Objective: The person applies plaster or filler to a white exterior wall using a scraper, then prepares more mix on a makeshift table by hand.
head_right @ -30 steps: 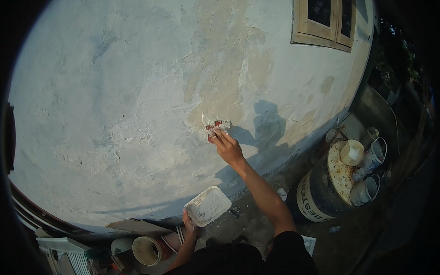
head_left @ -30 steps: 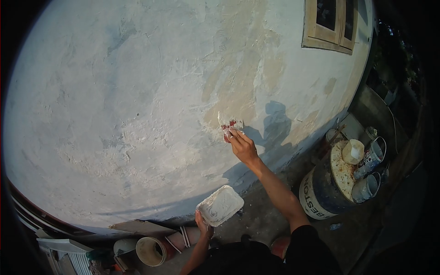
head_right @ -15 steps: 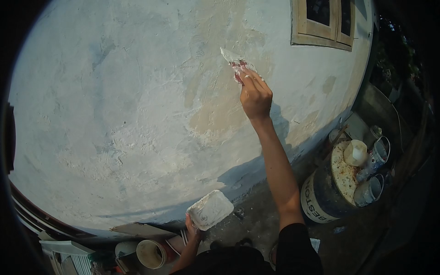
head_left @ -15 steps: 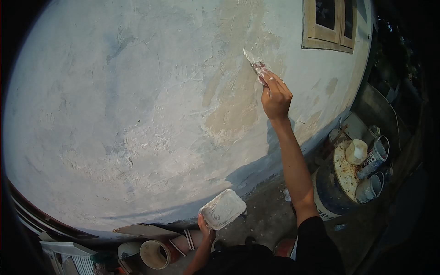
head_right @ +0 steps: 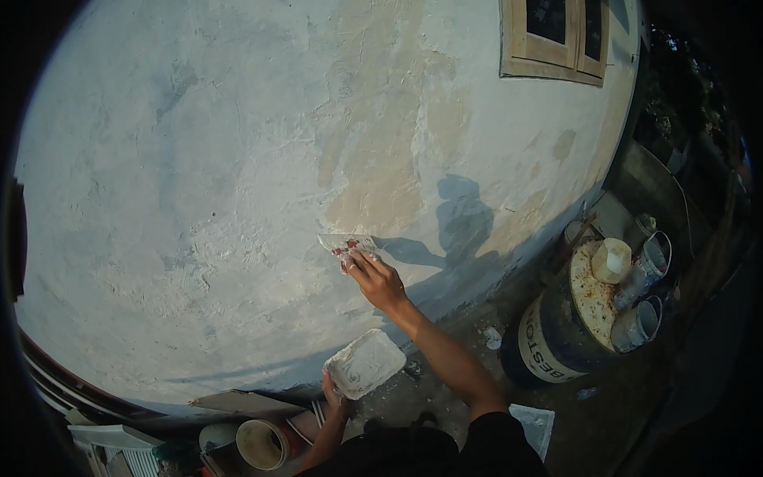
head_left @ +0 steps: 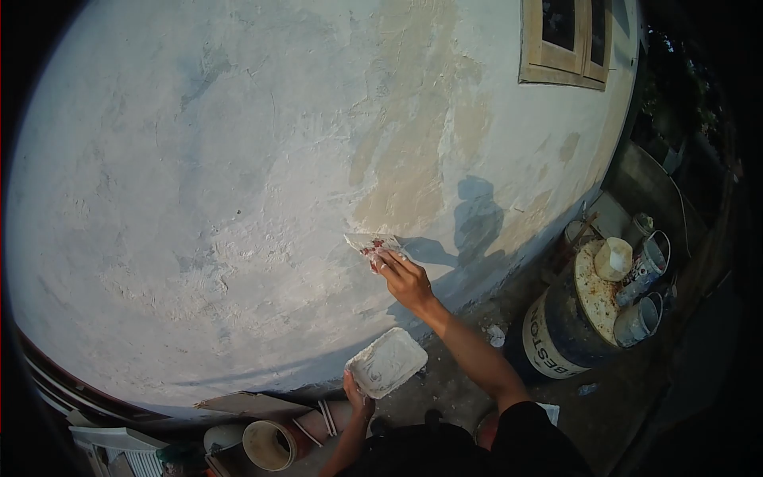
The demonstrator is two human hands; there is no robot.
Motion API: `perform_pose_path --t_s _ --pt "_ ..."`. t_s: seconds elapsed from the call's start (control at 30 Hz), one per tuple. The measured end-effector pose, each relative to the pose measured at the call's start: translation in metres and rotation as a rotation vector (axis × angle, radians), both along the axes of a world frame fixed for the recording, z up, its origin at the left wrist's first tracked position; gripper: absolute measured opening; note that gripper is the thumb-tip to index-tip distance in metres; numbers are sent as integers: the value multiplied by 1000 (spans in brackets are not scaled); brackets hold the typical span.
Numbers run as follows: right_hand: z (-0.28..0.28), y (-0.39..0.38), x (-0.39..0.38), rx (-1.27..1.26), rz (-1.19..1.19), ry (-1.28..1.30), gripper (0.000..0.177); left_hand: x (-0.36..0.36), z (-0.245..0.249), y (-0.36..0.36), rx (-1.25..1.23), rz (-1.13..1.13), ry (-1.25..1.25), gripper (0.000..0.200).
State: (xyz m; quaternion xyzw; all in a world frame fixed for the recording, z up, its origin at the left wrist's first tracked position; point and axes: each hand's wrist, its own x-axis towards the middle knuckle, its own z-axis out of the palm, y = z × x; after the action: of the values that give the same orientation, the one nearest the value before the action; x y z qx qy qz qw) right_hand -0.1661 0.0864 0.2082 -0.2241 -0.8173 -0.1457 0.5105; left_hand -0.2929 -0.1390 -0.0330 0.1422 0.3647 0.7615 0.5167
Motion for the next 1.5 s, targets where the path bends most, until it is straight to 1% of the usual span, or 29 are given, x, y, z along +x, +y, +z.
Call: perform_pose_path --t_s 0.07,0.13,0.2,0.3,0.4,0.47,0.57,0.6,0.67,0.77,0.87,0.9,0.97,1.07,1.1,1.17,1.2,1.27,1.37,1.47,1.5 --pt "4 2 13 -49 10 114 24 -6 -11 -2 5 0 -14 42" --pt "30 11 36 -58 -63 303 22 -8 -4 -7 4 -4 -61 43" --pt "44 32 61 -57 -173 420 21 -7 -1 -11 2 3 -104 43" --pt "34 66 76 -234 -333 499 22 -10 -4 -14 -8 21 -128 43" --pt "10 59 49 -208 -183 411 24 -12 -2 -10 -3 10 -155 43" --pt "-1 36 21 -164 -108 339 27 -12 1 -13 7 -10 -181 42" --pt "-32 5 -23 -159 -24 228 29 -20 -21 -14 -14 3 -201 43" --pt "-39 -4 -33 -173 26 197 30 -22 -24 -15 -18 5 -198 43" --pt "-58 -14 -50 -163 41 173 31 -20 -20 -15 -14 -2 -175 43" --pt "-57 -20 -53 -167 48 150 30 -17 -4 -15 -16 -19 -145 45" --pt "-47 -26 -43 -196 71 122 26 -18 -6 -17 -45 -8 -47 46" --pt "-45 -25 -40 -204 84 112 25 -17 -5 -16 -39 -21 -86 46" --pt "-49 -24 -33 -244 116 141 24 -15 -5 -14 -29 -42 -167 45" --pt "-58 -30 -21 -285 136 216 22 -15 -2 -15 -57 -47 -151 45" --pt "-60 -33 -15 -295 140 246 20 -15 1 -15 -47 -33 -104 46" --pt "-59 -40 2 -665 55 441 19 -15 6 -18 -26 -1 -10 46" --pt "-60 -41 11 -853 11 536 19 -18 4 -20 -33 1 -6 47" --pt "-91 -11 20 -967 505 1160 19 -25 -2 -24 -46 -2 3 48" --pt "-95 4 41 -1206 606 1425 21 -18 38 -24 -103 17 -43 50" --pt "-118 22 49 -1176 532 1466 21 -15 51 -23 -130 -3 -33 52" --pt "-115 24 51 -1138 452 1458 22 -15 48 -22 -124 -15 -15 54"
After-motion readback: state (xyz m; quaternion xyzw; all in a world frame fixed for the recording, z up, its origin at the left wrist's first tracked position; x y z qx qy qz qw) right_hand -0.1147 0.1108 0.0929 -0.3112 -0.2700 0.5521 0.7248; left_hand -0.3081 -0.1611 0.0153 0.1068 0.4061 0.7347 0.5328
